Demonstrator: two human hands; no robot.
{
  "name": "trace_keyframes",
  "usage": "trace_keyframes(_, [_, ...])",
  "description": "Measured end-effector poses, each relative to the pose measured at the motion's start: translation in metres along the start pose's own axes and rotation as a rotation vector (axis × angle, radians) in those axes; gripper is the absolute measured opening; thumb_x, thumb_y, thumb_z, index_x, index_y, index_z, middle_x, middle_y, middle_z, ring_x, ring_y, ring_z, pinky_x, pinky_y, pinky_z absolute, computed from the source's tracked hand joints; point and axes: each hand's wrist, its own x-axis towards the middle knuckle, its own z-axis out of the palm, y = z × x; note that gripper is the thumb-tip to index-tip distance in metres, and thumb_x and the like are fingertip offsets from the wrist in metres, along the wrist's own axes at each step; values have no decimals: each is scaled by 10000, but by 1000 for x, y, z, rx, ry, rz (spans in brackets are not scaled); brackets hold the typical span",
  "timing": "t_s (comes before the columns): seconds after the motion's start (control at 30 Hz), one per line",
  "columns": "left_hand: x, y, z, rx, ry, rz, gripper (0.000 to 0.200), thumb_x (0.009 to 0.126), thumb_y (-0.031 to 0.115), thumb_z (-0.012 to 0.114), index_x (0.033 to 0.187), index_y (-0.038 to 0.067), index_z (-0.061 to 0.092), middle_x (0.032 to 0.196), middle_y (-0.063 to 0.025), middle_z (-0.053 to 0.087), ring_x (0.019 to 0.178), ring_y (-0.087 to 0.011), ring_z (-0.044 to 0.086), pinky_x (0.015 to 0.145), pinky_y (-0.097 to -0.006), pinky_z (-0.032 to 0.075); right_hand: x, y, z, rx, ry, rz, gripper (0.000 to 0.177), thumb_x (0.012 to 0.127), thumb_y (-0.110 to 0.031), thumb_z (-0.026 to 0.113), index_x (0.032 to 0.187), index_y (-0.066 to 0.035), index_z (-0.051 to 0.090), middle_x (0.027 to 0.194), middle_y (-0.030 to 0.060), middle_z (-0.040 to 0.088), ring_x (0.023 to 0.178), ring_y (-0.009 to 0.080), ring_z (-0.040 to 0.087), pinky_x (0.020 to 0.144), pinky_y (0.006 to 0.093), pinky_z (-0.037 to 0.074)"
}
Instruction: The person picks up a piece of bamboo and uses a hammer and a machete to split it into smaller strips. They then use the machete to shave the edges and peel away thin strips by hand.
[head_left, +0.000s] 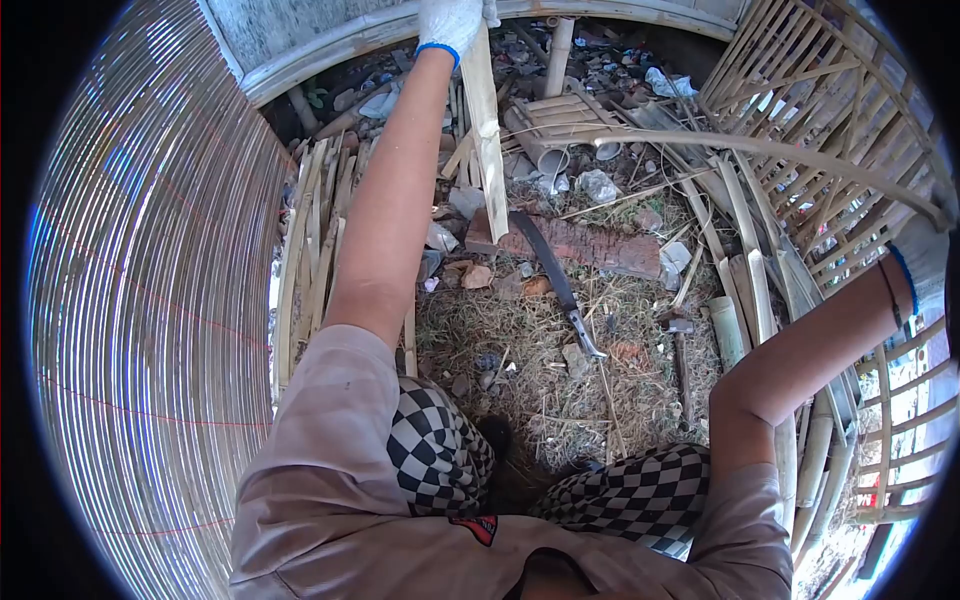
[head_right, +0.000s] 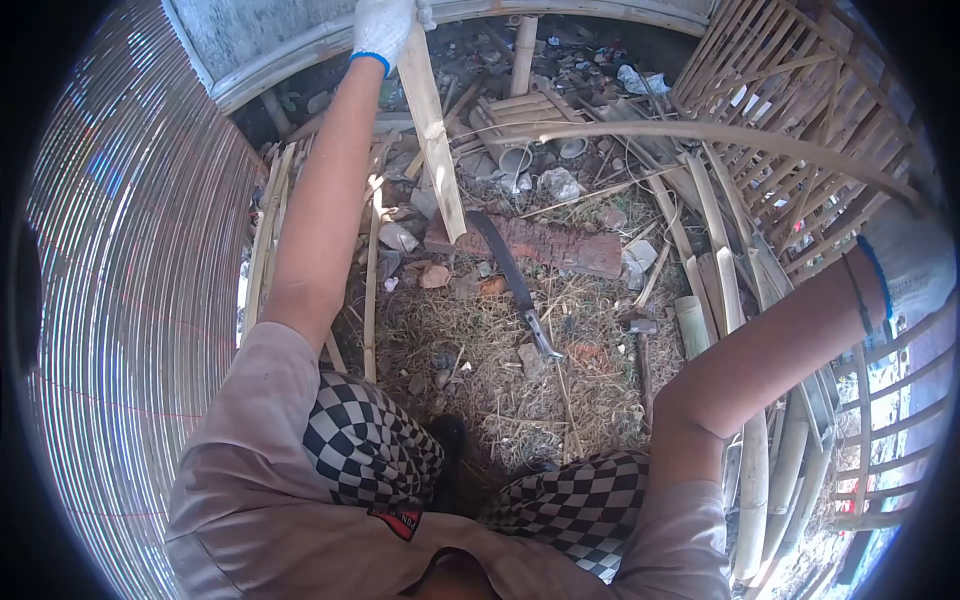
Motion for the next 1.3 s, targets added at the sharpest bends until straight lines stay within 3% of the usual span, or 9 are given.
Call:
trace_keyframes(0.1, [9,-4,-16,1,58,-19,243,1019,243,683,933,25,621,649,-46,592,496,-163,574,457,-331,515,38,12,-31,407,-376,95,272,1043,-325,514,942,-86,596,765,48,557,614,192,508,591,348,456])
trace_keyframes(0.2, [10,-4,-28,-43,123,-37,237,1016,248,696,958,26,637,641,-43,582,482,-170,563,448,-334,510,72,77,-43,340,-212,306,283,1056,-350,517,950,-96,582,745,57,535,582,212,471,556,366,440])
trace_keyframes(0.3, [21,-18,-41,-60,118,-27,236,1018,245,695,960,24,632,637,-43,578,478,-174,560,445,-338,507,30,117,-43,-126,-565,152,354,1089,-156,446,1332,94,507,1176,209,714,1077,306,725,1015,375,574])
trace_keyframes(0.43, [13,-12,-37,-72,99,-30,235,1021,239,689,955,21,630,629,-48,579,476,-177,563,443,-344,504,-102,142,-2,621,-492,1041,157,1111,-125,431,982,-45,470,819,41,468,684,179,471,617,355,413])
trace_keyframes(0.57, [13,-14,-27,-65,62,-14,239,1021,241,683,942,20,633,619,-55,585,473,-178,569,442,-349,507,-266,153,5,417,-338,1350,324,1142,-320,408,1034,-48,546,774,52,549,618,210,553,587,383,535])
trace_keyframes(0.77, [17,-14,2,-3,11,-13,257,1014,254,683,931,17,631,619,-57,594,474,-173,576,449,-342,517,-287,193,9,249,-253,1328,340,1123,-394,463,995,-106,590,780,48,579,642,209,561,623,399,545])
trace_keyframes(1.0, [9,-9,20,-71,-29,-52,234,1016,226,677,954,9,616,638,-57,591,489,-178,571,456,-352,502,-265,262,-35,317,-268,1447,187,1065,-139,397,971,-81,548,847,78,580,749,247,608,717,422,570])
trace_keyframes(1.13, [15,-16,23,-47,-20,-22,244,1005,230,694,968,3,614,643,-63,597,488,-180,572,453,-356,493,-380,184,-39,149,-365,1624,411,1099,-395,367,966,-36,514,757,159,637,641,335,627,664,481,548])
trace_keyframes(1.3, [6,-6,30,15,13,-59,257,995,235,710,947,1,614,649,-66,608,477,-183,571,446,-351,489,-492,66,-65,303,-518,1795,292,1131,-322,445,963,-86,485,779,91,607,659,248,660,612,397,558])
